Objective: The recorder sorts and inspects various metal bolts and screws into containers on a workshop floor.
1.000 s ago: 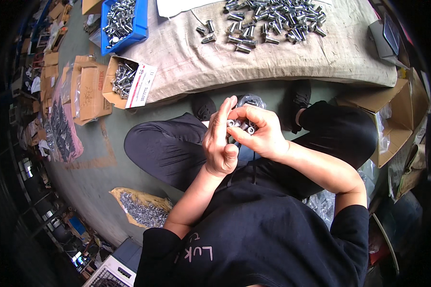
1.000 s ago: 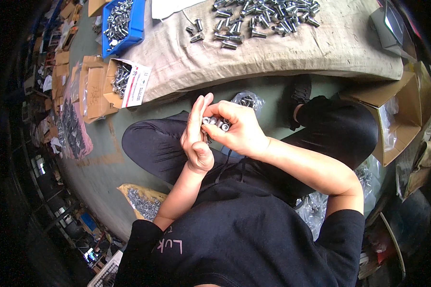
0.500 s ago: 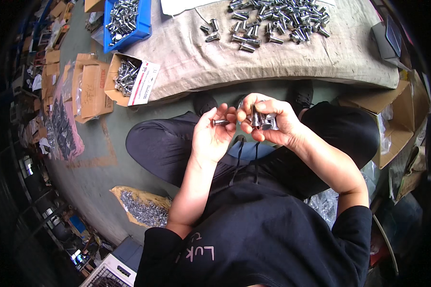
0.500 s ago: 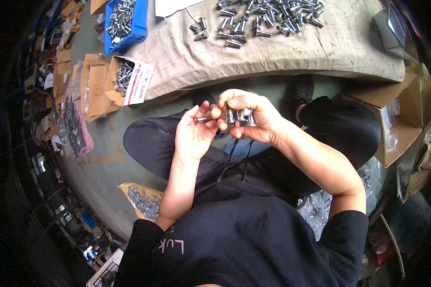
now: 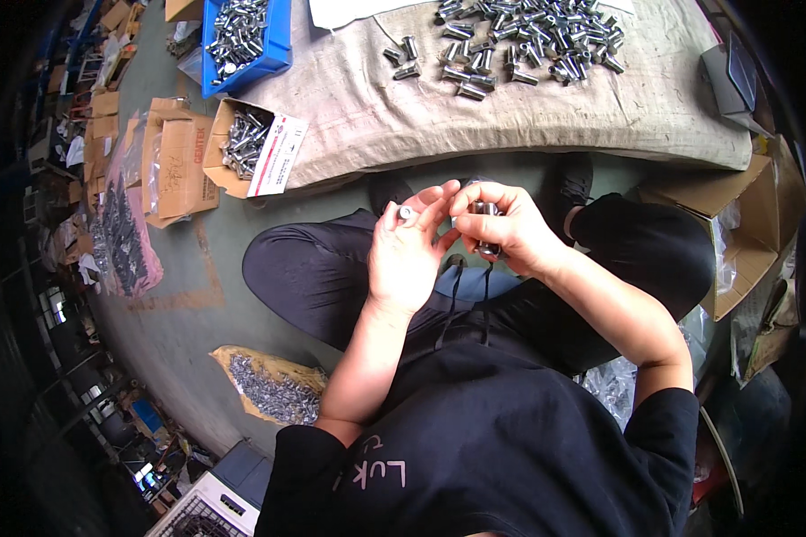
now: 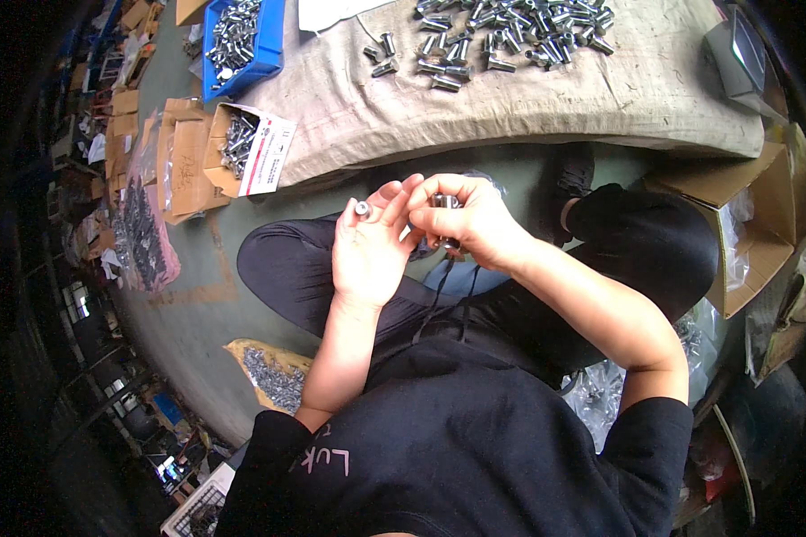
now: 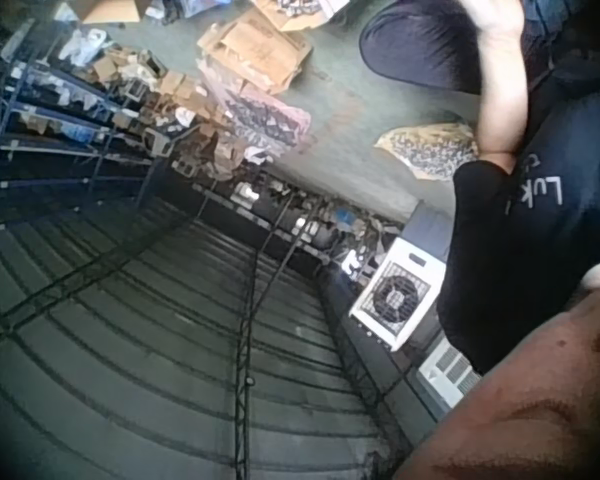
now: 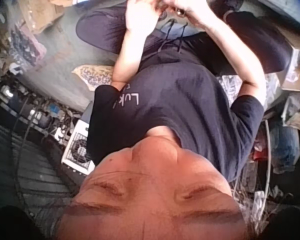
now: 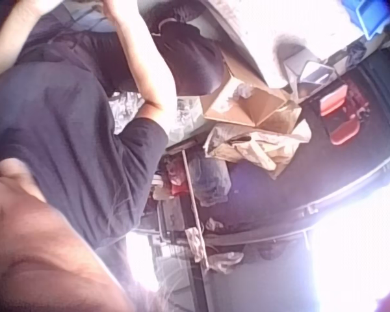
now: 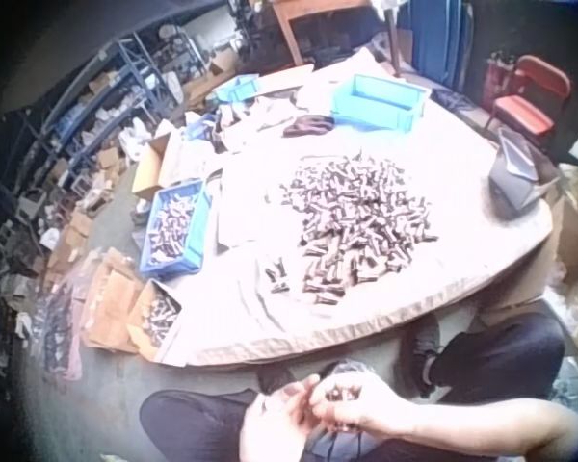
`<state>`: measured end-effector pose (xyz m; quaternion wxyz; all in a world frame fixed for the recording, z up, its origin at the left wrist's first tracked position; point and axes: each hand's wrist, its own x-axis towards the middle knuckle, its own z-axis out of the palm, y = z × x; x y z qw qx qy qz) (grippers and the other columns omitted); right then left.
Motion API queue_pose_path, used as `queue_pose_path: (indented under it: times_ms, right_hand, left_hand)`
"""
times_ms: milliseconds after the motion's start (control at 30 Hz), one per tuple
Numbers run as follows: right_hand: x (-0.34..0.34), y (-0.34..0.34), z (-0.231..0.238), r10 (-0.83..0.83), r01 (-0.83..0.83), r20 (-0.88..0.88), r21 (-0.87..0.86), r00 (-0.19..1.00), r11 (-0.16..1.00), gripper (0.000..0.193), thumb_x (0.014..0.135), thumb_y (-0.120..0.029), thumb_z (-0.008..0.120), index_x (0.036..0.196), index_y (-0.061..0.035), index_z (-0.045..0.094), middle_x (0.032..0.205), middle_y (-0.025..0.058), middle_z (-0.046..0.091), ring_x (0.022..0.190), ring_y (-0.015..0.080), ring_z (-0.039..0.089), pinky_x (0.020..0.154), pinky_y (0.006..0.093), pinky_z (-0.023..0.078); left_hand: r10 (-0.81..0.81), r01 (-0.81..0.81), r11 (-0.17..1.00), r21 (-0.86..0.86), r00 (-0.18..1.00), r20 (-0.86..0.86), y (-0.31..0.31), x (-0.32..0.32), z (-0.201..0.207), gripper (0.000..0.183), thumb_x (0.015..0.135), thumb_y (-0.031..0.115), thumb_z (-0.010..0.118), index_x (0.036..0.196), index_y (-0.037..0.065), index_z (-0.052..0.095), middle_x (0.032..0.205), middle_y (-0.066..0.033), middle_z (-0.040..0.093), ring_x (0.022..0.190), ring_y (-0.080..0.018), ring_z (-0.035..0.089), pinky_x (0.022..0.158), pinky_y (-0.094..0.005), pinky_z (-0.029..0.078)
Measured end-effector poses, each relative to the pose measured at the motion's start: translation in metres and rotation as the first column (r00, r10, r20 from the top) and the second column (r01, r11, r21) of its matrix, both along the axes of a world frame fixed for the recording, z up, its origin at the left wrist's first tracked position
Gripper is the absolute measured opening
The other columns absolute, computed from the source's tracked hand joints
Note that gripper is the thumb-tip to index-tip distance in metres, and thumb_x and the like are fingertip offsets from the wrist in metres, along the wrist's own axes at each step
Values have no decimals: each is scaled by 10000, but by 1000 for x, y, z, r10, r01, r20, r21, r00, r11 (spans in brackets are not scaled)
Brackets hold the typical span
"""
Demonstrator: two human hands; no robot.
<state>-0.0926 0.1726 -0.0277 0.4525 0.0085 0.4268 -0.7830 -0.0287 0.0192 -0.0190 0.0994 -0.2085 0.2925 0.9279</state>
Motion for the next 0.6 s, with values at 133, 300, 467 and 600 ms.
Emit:
queue_pose_path:
  times_ms: [133, 300, 467, 600]
  right_hand:
    - [5, -6, 6, -90, 79, -251, -54, 964, 995, 140, 751, -77, 661, 867, -50, 587, 707, -23, 522, 582, 41, 470, 492, 176, 359]
    - [8, -11, 6, -161, 240, -607, 50, 778, 970, 228, 717, -56, 659, 932, -17, 593, 747, 1, 530, 680, 78, 498, 653, 242, 431]
    - [6, -14, -2, -113, 371, -852, 100, 511, 923, 213, 694, -114, 663, 871, -21, 590, 754, 117, 581, 685, 215, 582, 634, 292, 462]
    - [4, -9, -3, -35, 391, -986, 31, 161, 920, 163, 664, -53, 667, 790, -27, 567, 713, 85, 561, 621, 232, 553, 552, 318, 435]
  left_hand:
    - [-27, 26, 999, 23, 999, 20, 10, -2, -1, 496, 907, 415, 290, 1181, 36, 454, 1300, -132, 411, 1185, -225, 387, 972, -384, 289]
    - [30, -31, 1000, 5, 998, 48, 22, -2, 0, 365, 914, 341, 357, 1078, 44, 492, 1015, -47, 533, 962, -157, 485, 885, -303, 375]
    - [106, -123, 989, 86, 977, 184, 40, -4, -3, 297, 905, 300, 376, 1030, 56, 490, 992, -39, 521, 979, -150, 487, 897, -302, 375]
    - [71, -98, 950, 298, 993, 99, 48, -12, 1, 457, 885, 357, 318, 1109, 6, 506, 1124, -120, 531, 1077, -231, 485, 975, -341, 333]
